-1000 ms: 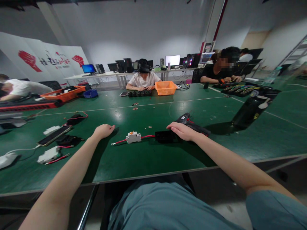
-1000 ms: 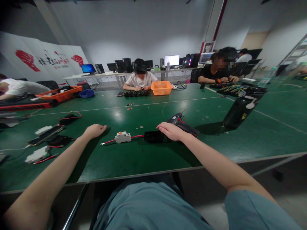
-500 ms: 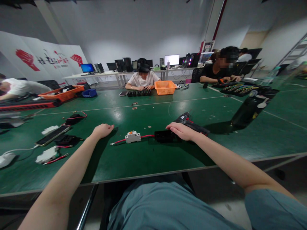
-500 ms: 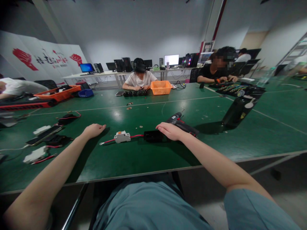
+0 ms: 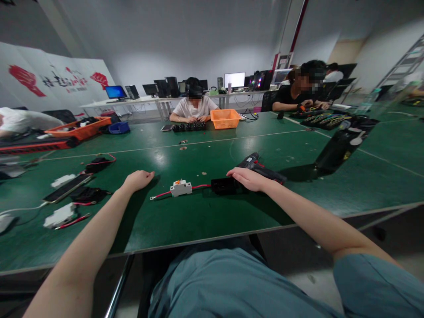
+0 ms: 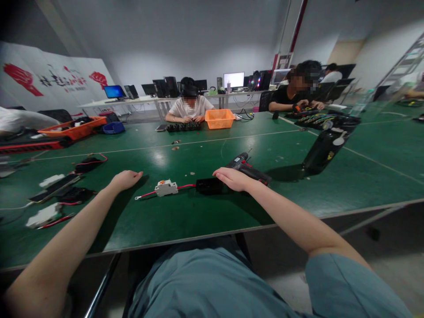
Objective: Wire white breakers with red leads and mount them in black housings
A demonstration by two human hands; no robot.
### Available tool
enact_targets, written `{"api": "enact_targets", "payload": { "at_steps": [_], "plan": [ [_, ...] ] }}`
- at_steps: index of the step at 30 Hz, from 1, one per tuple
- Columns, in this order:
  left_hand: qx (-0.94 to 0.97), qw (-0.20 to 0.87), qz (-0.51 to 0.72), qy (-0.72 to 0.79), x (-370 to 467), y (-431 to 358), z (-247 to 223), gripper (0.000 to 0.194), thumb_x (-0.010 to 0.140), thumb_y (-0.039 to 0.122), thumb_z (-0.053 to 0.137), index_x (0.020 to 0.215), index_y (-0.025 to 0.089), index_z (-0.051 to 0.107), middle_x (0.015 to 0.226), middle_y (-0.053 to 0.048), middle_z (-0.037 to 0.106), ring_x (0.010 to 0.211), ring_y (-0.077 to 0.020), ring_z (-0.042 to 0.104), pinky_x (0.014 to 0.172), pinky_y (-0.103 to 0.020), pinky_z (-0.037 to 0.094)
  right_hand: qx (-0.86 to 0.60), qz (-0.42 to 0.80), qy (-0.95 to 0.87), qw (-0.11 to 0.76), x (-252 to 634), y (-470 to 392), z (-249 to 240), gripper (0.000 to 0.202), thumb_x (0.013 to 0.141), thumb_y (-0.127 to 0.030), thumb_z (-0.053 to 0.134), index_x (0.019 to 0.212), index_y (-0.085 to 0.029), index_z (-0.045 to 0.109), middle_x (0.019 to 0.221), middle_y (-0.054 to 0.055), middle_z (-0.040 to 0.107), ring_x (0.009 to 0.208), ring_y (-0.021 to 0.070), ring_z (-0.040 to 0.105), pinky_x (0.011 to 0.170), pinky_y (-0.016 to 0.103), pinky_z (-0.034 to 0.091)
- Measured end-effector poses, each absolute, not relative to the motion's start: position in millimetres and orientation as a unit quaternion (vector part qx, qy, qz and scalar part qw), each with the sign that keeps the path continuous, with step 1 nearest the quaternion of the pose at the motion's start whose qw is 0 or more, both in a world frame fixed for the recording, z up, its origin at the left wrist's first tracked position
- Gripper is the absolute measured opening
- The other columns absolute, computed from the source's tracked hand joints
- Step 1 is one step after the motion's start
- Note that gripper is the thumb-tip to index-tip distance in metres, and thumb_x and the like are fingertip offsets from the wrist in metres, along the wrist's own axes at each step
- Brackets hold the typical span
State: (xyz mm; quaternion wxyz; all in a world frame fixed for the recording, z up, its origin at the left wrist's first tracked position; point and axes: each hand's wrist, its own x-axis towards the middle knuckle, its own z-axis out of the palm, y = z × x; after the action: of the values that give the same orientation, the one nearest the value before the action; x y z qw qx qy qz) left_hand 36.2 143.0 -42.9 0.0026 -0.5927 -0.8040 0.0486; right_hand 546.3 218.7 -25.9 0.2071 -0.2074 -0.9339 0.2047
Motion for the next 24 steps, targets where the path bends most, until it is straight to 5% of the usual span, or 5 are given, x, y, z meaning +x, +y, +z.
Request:
{"api": "enact_targets", "payload": {
  "at_steps": [18, 24],
  "plan": [
    [-0.606, 0.012, 0.052, -0.794, 48.1, 135.8, -33.4, 0.069, 0.092, 0.063, 0.021, 0.099, 0.023, 0.078, 0.104, -0.014, 0.074, 0.096, -0.0334, 0.068, 0.074, -0.037, 0.050, -0.219, 0.214, -0.931, 0.200, 547.1, 218.6, -25.2, 0.045, 0.104, -0.042, 0.030, 0.125, -0.017, 0.062, 0.122, 0.012, 0.066, 0.113, 0.0251, 0.061, 0.101, 0.043, 0.047],
    [-0.633, 0.160, -0.029, -0.757, 87.4, 115.4, -10.0, 0.067, 0.097, 0.054, 0.022, 0.071, 0.019, 0.072, 0.080, -0.012, 0.072, 0.077, -0.0271, 0.067, 0.063, -0.031, 0.043, -0.218, 0.213, -0.931, 0.199, 546.6, 215.7, -22.5, 0.046, 0.105, -0.042, 0.029, 0.123, -0.015, 0.062, 0.121, 0.013, 0.066, 0.112, 0.0251, 0.061, 0.101, 0.042, 0.047]
  ]
}}
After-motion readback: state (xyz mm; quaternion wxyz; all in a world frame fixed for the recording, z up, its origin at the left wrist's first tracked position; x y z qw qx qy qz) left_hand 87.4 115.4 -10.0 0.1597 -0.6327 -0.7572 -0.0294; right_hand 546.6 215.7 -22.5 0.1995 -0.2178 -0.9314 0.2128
